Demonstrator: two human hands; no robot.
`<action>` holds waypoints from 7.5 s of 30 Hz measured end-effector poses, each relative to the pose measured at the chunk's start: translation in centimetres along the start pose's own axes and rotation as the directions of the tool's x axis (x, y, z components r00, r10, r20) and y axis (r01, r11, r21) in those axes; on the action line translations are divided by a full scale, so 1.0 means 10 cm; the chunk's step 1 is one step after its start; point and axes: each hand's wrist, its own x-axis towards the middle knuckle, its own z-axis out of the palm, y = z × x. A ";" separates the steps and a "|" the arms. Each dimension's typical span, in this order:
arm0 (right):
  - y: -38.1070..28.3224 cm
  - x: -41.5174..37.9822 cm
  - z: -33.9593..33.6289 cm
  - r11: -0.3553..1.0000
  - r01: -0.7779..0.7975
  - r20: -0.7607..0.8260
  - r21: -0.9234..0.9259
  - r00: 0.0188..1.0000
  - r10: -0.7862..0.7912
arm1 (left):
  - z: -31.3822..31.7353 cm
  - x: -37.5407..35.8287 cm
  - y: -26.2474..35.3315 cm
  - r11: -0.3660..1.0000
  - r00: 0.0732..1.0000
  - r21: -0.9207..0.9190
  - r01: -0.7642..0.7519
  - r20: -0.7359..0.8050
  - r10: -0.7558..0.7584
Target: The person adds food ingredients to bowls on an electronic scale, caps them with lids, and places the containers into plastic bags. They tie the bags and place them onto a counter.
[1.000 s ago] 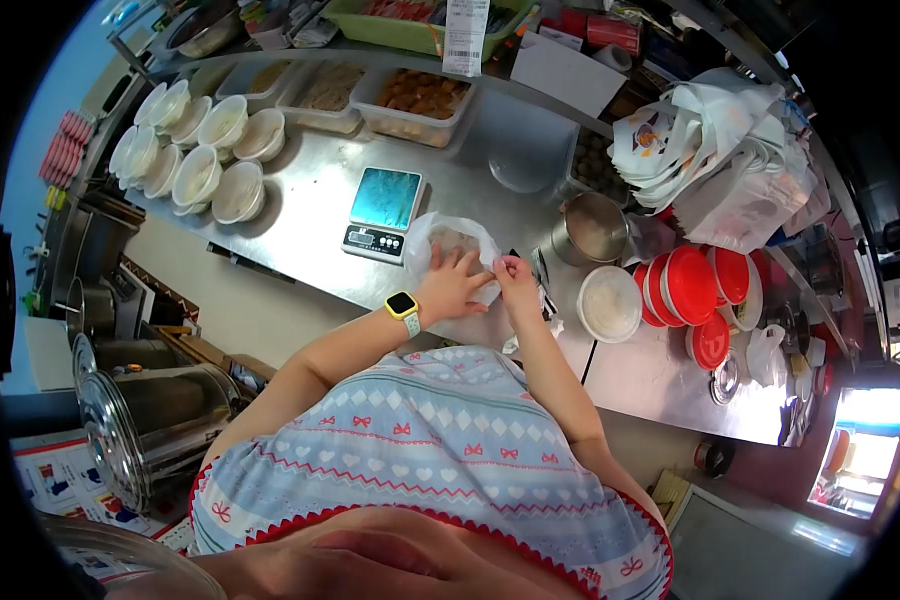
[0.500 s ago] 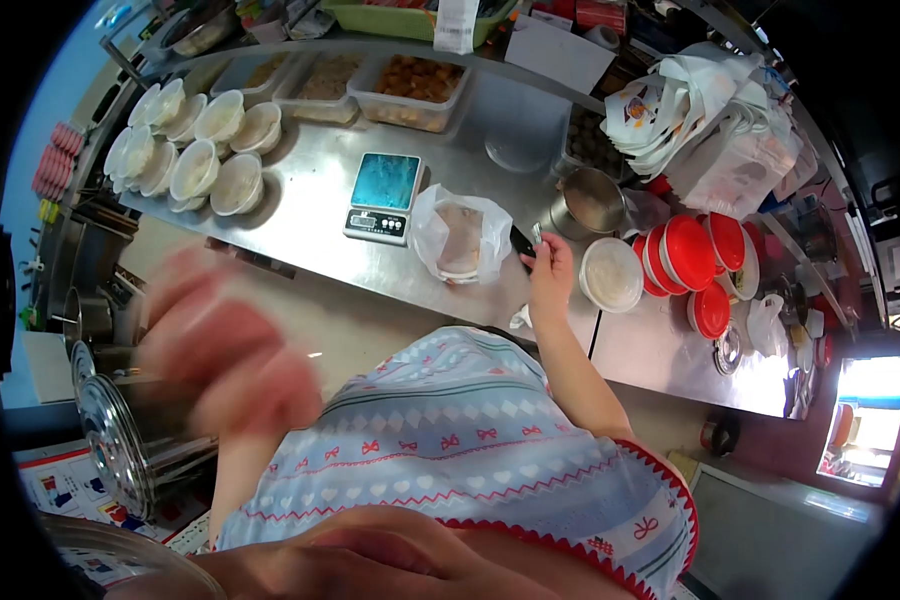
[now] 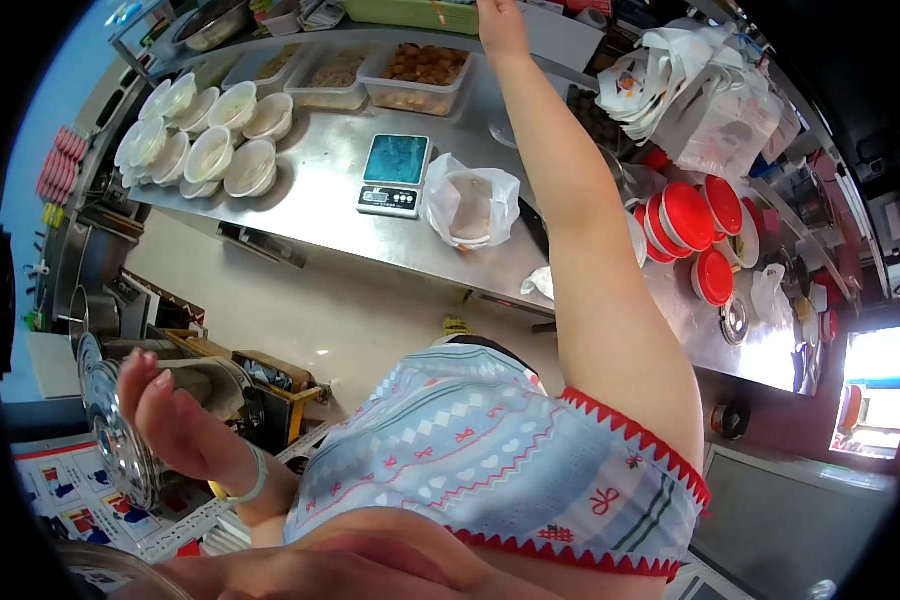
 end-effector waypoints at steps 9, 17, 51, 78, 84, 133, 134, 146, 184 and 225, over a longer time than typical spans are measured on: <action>0.50 0.01 0.15 0.264 -0.577 0.270 0.773 0.676 0.686 | -0.17 -1.09 -0.44 0.795 0.794 -0.092 0.599 -0.058 -0.605; 0.05 0.55 0.02 0.174 -0.729 0.652 0.662 0.675 0.346 | 0.33 -1.01 -0.45 0.771 0.767 -0.065 0.633 -0.079 -0.637; -1.05 -0.97 -0.03 0.878 -0.425 0.494 0.221 0.825 0.275 | -0.35 -1.76 0.80 0.426 0.501 0.265 0.865 -0.418 -0.758; -8.06 -3.91 1.22 0.172 -0.841 0.732 -0.512 -0.533 -0.424 | -4.29 -4.44 2.46 -0.562 0.611 0.681 0.470 -0.710 -0.349; -8.08 -4.23 1.50 0.101 -0.910 0.794 -0.403 -0.402 -0.455 | -4.55 -4.77 2.34 -0.640 0.407 0.650 0.410 -0.758 -0.509; -1.80 -3.59 -1.17 0.376 -0.597 -0.056 -0.709 0.578 0.814 | 3.29 -1.30 -1.32 0.834 0.487 -0.501 -0.232 0.682 0.545; -1.82 -3.58 -1.20 0.267 -0.720 -0.102 -0.640 0.425 0.900 | 3.25 -1.31 -1.31 0.822 0.530 -0.528 -0.214 0.644 0.552; -1.96 -3.52 -1.40 -0.002 -0.843 -0.119 -0.538 0.074 0.990 | 3.12 -1.51 -1.50 0.819 0.442 -0.210 0.534 0.895 -0.058; -2.96 -3.71 -1.11 -0.768 -0.406 0.519 0.496 -0.570 0.637 | 2.54 -1.51 -1.56 -0.084 0.061 -0.085 0.993 0.964 -0.258; -2.58 -4.26 -0.72 -0.438 -0.612 0.187 0.659 -0.430 0.883 | 3.27 -2.20 -1.20 -0.317 -0.420 0.398 0.861 0.908 0.000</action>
